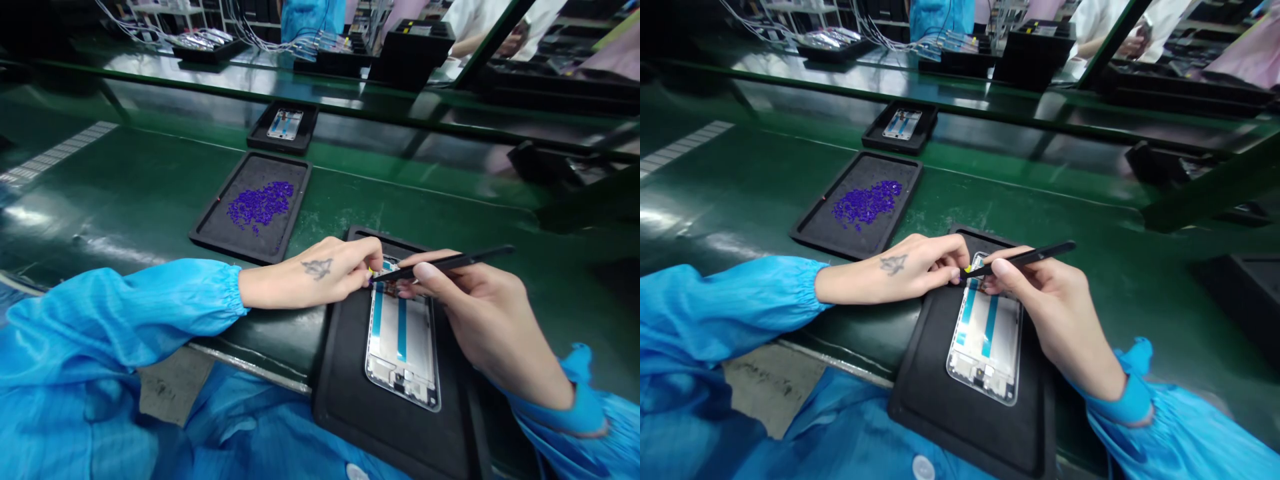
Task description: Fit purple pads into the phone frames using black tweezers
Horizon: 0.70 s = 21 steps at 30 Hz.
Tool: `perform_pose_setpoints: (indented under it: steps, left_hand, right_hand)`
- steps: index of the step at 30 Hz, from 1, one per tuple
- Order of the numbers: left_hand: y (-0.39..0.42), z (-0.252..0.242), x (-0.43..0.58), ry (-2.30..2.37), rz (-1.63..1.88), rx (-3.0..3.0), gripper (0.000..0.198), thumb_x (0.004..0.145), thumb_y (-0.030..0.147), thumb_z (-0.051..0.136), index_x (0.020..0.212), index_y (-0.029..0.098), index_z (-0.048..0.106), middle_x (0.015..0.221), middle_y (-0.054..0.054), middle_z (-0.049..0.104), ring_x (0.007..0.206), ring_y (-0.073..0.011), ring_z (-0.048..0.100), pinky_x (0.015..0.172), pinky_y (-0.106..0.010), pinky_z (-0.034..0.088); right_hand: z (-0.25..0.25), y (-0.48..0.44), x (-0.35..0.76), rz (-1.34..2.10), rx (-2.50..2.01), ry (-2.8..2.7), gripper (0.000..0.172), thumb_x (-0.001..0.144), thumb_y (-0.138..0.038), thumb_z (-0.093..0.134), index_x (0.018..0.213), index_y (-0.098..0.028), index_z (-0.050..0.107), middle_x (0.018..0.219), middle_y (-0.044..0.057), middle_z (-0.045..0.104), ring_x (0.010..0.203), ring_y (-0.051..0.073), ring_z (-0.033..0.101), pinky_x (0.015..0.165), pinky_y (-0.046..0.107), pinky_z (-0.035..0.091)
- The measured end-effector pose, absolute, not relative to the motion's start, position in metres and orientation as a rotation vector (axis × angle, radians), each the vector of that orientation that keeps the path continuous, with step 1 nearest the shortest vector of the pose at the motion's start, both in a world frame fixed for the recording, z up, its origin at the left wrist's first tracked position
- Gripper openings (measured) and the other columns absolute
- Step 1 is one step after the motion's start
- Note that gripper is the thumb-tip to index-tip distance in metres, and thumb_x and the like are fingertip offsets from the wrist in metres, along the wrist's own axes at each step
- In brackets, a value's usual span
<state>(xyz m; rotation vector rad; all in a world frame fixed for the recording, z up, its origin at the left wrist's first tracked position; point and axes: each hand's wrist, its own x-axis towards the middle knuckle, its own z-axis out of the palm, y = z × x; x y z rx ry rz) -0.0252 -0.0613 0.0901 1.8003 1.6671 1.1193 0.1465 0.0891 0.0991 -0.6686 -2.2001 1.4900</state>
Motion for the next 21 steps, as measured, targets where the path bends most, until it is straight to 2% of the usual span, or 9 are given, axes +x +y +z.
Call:
perform_pose_setpoints:
  steps: [8, 14, 21]
  left_hand:
    - [-0.059, 0.088, -0.021, 1.629, 1.233, 1.542, 0.003, 0.094, 0.018, 0.058, 0.094, 0.016, 0.059, 0.087, 0.002, 0.065, 0.079, -0.0096, 0.061, 0.073, -0.022, 0.045]
    - [-0.054, 0.078, -0.016, 1.513, 1.454, 1.288, 0.016, 0.089, 0.029, 0.068, 0.09, 0.016, 0.059, 0.083, 0.002, 0.063, 0.079, -0.0107, 0.061, 0.073, -0.023, 0.047]
    - [-0.059, 0.084, -0.021, 1.727, 1.195, 1.915, 0.008, 0.094, 0.013, 0.056, 0.088, 0.017, 0.052, 0.084, 0.001, 0.059, 0.076, -0.0121, 0.054, 0.07, -0.025, 0.04]
  right_hand:
    - [0.103, 0.087, 0.14, 1.748, -0.797, -1.846, 0.03, 0.074, -0.045, 0.085, 0.086, -0.019, 0.077, 0.077, 0.003, 0.073, 0.066, 0.014, 0.069, 0.064, 0.023, 0.06]
    - [0.101, 0.084, 0.141, 1.717, -0.75, -1.824, 0.029, 0.075, -0.044, 0.084, 0.087, -0.019, 0.076, 0.074, 0.002, 0.072, 0.065, 0.014, 0.069, 0.065, 0.023, 0.059]
    - [0.099, 0.085, 0.146, 1.458, -0.646, -2.137, 0.025, 0.084, -0.047, 0.076, 0.086, -0.022, 0.076, 0.086, 0.002, 0.074, 0.07, 0.017, 0.07, 0.067, 0.028, 0.058]
